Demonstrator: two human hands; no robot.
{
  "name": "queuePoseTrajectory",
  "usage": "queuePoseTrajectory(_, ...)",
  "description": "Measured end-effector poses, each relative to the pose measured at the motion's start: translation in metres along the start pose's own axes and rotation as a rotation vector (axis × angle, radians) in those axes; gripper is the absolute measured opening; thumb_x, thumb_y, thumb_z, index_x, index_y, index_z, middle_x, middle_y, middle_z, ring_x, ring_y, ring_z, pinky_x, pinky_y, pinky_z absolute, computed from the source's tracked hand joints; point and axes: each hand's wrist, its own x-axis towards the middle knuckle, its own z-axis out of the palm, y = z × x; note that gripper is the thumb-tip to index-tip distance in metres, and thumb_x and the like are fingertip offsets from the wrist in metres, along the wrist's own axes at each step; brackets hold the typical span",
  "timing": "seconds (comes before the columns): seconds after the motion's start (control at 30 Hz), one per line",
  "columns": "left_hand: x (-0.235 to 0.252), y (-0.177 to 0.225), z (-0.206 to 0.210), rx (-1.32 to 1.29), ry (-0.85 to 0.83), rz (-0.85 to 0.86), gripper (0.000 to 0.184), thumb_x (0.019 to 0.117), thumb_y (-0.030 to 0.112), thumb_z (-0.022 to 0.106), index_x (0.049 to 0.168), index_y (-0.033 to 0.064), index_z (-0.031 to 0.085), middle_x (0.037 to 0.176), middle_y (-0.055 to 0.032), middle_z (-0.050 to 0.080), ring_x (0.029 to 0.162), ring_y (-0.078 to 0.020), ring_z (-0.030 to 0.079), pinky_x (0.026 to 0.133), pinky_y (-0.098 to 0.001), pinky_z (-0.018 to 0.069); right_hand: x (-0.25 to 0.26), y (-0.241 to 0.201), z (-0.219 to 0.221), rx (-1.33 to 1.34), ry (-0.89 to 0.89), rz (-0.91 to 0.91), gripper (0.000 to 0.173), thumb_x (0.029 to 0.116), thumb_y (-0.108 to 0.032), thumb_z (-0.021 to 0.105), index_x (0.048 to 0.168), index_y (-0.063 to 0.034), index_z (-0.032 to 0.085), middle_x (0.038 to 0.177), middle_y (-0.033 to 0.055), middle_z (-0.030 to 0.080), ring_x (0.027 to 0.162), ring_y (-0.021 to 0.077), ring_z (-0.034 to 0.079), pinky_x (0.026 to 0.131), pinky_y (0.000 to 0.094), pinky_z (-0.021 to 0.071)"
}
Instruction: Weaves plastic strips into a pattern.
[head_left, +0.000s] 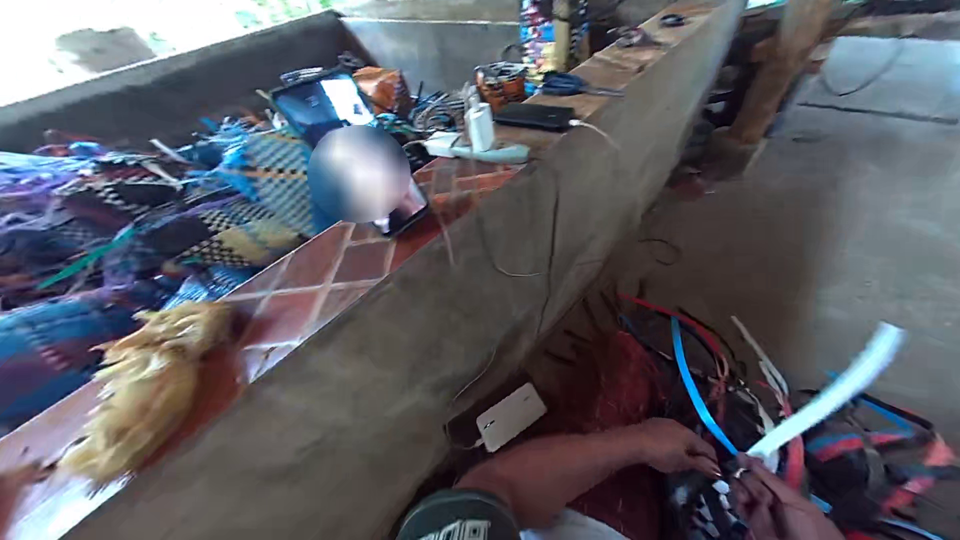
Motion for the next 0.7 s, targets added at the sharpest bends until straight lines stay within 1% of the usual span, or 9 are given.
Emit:
queuePoseTrajectory(0.1,-0.001,-0.013,-0.002,0.028,0.005,-0.008,0.034,0.1080,0.021,0.053,0.114,-0.0060,0.072,0.112,-0.0243,0.072,0.110,-0.0388,0.068,0.100,-0.0598,0.0482,0.004,-0.010,-0.001,0.023,-0.058,-0.174,0.054,0.1124,-0.037,0.014,0.099,-0.0224,0.064,0.065,-0.0108,0.067,0.062,0.0050,0.067,0.066,0.0270,0.0595)
queuePoseTrajectory(0.17,-0.004,-0.015,-0.001,0.015,0.020,-0.074,0.034,0.1084,0.022,0.052,0.121,-0.0039,0.070,0.116,-0.0242,0.071,0.115,-0.0393,0.067,0.102,-0.0602,0.0473,0.008,-0.009,-0.009,-0.202,0.000,-0.271,0.044,0.1123,-0.028,0.017,0.112,-0.0132,0.058,0.070,-0.0070,0.070,0.063,0.0079,0.069,0.067,0.0288,0.0612)
queuePoseTrajectory(0.2,-0.006,-0.014,-0.001,-0.014,0.050,-0.087,0.032,0.1077,0.020,0.054,0.127,-0.0014,0.068,0.120,-0.0238,0.071,0.117,-0.0395,0.066,0.104,-0.0610,0.0468,0.011,-0.004,-0.013,-0.388,0.060,-0.298,0.035,0.1110,-0.019,0.026,0.122,-0.0033,0.055,0.078,-0.0016,0.070,0.066,0.0094,0.070,0.067,0.0296,0.0619)
queuePoseTrajectory(0.27,-0.010,-0.012,-0.003,-0.075,0.096,-0.077,0.036,0.1060,0.015,0.057,0.140,0.0027,0.061,0.128,-0.0239,0.068,0.122,-0.0399,0.065,0.106,-0.0609,0.0462,0.013,0.006,-0.016,-0.760,0.072,-0.258,0.045,0.1060,-0.011,0.045,0.144,0.0120,0.043,0.112,0.0201,0.063,0.086,0.0191,0.068,0.080,0.0369,0.0587)
queuePoseTrajectory(0.33,-0.012,-0.014,-0.005,-0.116,0.122,-0.056,0.036,0.1032,0.007,0.057,0.138,-0.0011,0.061,0.125,-0.0254,0.068,0.118,-0.0398,0.066,0.105,-0.0590,0.0472,0.011,0.018,-0.008,-0.915,0.095,-0.303,0.042,0.1023,-0.011,0.055,0.135,0.0161,0.052,0.119,0.0312,0.062,0.098,0.0280,0.067,0.090,0.0437,0.0555)
queuePoseTrajectory(0.4,-0.012,-0.016,-0.007,-0.133,0.144,-0.052,0.028,0.1008,0.002,0.058,0.125,-0.0065,0.067,0.117,-0.0251,0.070,0.111,-0.0374,0.067,0.101,-0.0556,0.0489,0.005,0.031,0.001,-0.942,0.140,-0.444,0.033,0.1011,-0.011,0.059,0.117,0.0172,0.063,0.110,0.0278,0.068,0.098,0.0215,0.068,0.093,0.0370,0.0553)
queuePoseTrajectory(0.47,-0.010,-0.010,-0.011,-0.113,0.120,-0.104,0.025,0.1031,0.008,0.057,0.118,-0.0074,0.069,0.113,-0.0251,0.071,0.109,-0.0373,0.067,0.099,-0.0557,0.0488,0.002,0.046,0.002,-0.987,0.135,-0.576,0.030,0.0996,-0.010,0.060,0.107,0.0187,0.066,0.109,0.0313,0.067,0.104,0.0287,0.067,0.097,0.0396,0.0529)
queuePoseTrajectory(0.6,0.001,0.000,-0.013,0.006,-0.042,-0.273,0.046,0.1081,0.035,0.054,0.118,-0.0072,0.069,0.117,-0.0271,0.069,0.117,-0.0407,0.065,0.103,-0.0602,0.0469,-0.003,0.062,-0.001,-0.882,0.104,-0.573,0.030,0.1011,-0.007,0.055,0.109,0.0203,0.063,0.112,0.0297,0.065,0.104,0.0187,0.065,0.096,0.0291,0.0528)
queuePoseTrajectory(0.7,0.008,-0.005,-0.010,0.005,-0.029,-0.271,0.045,0.1068,0.033,0.057,0.108,-0.0102,0.068,0.109,-0.0287,0.069,0.109,-0.0426,0.066,0.097,-0.0611,0.0479,-0.010,0.038,-0.002,-0.644,0.115,-0.439,0.036,0.1047,-0.014,0.046,0.111,0.0166,0.063,0.113,0.0182,0.064,0.103,0.0087,0.064,0.093,0.0250,0.0538)
